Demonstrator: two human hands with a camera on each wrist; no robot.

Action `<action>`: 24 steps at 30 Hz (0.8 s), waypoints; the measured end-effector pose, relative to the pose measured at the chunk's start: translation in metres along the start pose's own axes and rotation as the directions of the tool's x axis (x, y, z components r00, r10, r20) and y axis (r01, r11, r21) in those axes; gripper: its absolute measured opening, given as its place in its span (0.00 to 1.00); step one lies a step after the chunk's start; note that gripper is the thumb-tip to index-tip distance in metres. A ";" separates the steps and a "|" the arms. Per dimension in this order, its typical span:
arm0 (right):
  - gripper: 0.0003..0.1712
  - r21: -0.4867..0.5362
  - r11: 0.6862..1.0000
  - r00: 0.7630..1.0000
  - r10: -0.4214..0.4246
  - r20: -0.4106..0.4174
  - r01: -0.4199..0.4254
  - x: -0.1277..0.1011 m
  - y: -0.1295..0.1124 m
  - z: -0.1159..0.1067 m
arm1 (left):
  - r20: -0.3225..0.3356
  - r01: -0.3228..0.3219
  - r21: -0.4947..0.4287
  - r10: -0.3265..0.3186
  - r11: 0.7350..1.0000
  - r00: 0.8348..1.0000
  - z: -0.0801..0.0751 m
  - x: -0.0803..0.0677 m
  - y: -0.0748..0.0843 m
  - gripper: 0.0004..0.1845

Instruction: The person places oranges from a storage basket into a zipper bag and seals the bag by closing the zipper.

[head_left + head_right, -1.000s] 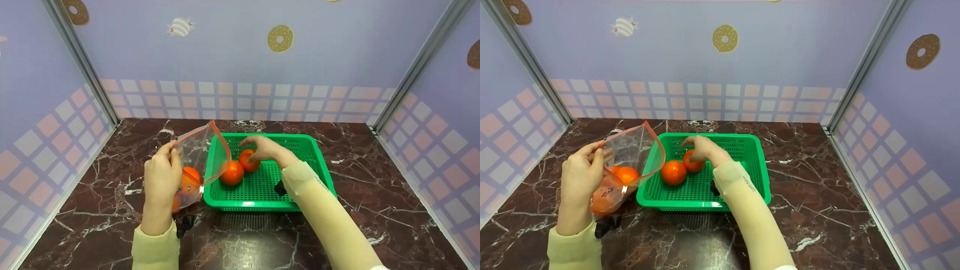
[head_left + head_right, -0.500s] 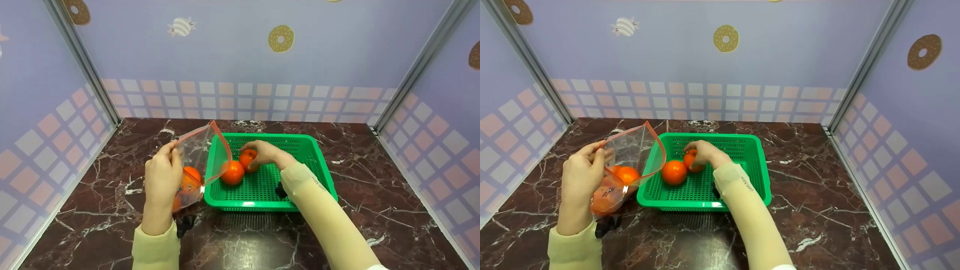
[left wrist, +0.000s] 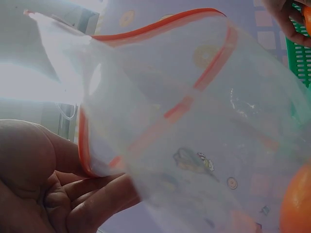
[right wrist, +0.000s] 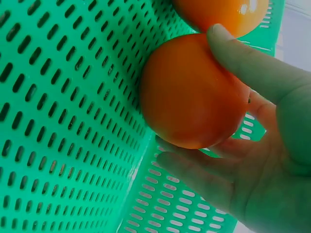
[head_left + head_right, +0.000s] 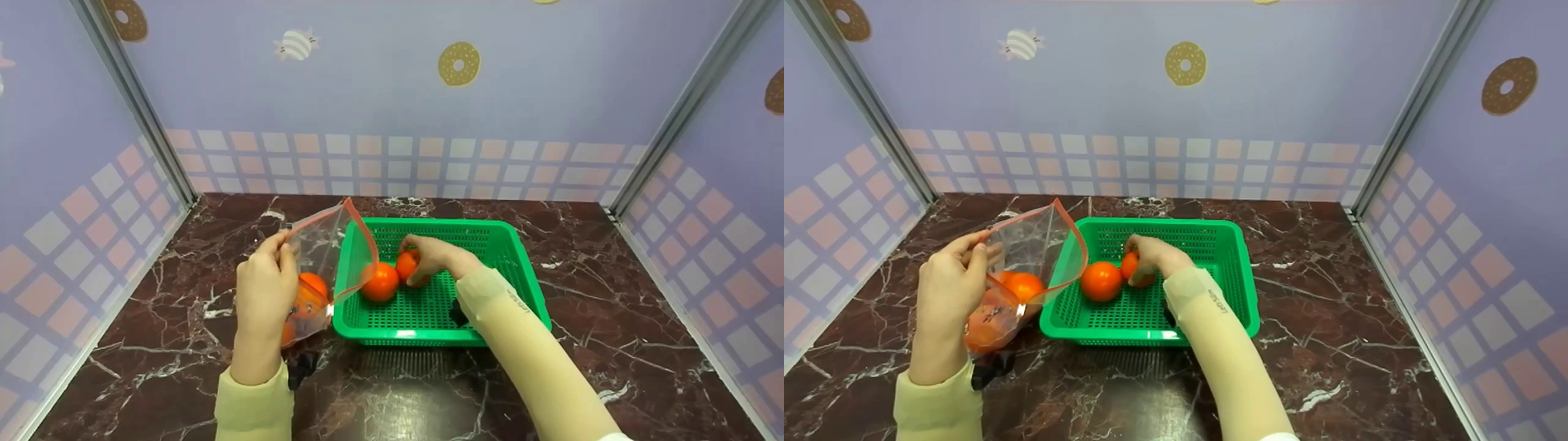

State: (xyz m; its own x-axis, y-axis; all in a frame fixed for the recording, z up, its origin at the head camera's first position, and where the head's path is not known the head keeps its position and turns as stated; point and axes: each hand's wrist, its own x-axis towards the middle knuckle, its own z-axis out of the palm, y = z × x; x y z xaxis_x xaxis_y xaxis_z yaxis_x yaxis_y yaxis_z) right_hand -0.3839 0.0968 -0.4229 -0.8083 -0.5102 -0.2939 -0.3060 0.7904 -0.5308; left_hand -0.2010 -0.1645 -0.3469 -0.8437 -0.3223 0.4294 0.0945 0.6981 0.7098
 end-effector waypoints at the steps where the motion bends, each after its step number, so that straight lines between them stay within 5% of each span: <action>1: 0.36 0.009 1.000 1.000 0.000 0.001 0.000 0.000 0.000 0.000 | -0.001 -0.001 0.002 0.001 1.000 1.000 0.000 0.000 0.000 0.19; 24: 0.37 0.049 0.999 1.000 -0.024 -0.005 0.024 -0.005 0.006 -0.013 | 0.003 -0.002 0.010 0.002 1.000 1.000 -0.001 -0.001 0.001 0.19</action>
State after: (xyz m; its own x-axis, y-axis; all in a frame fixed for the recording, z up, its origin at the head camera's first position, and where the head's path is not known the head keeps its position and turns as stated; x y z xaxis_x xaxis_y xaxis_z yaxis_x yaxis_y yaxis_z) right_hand -0.3883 0.1082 -0.4139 -0.8035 -0.5269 -0.2769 -0.3003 0.7605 -0.5757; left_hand -0.1996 -0.1643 -0.3461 -0.8450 -0.3186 0.4294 0.0914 0.7052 0.7031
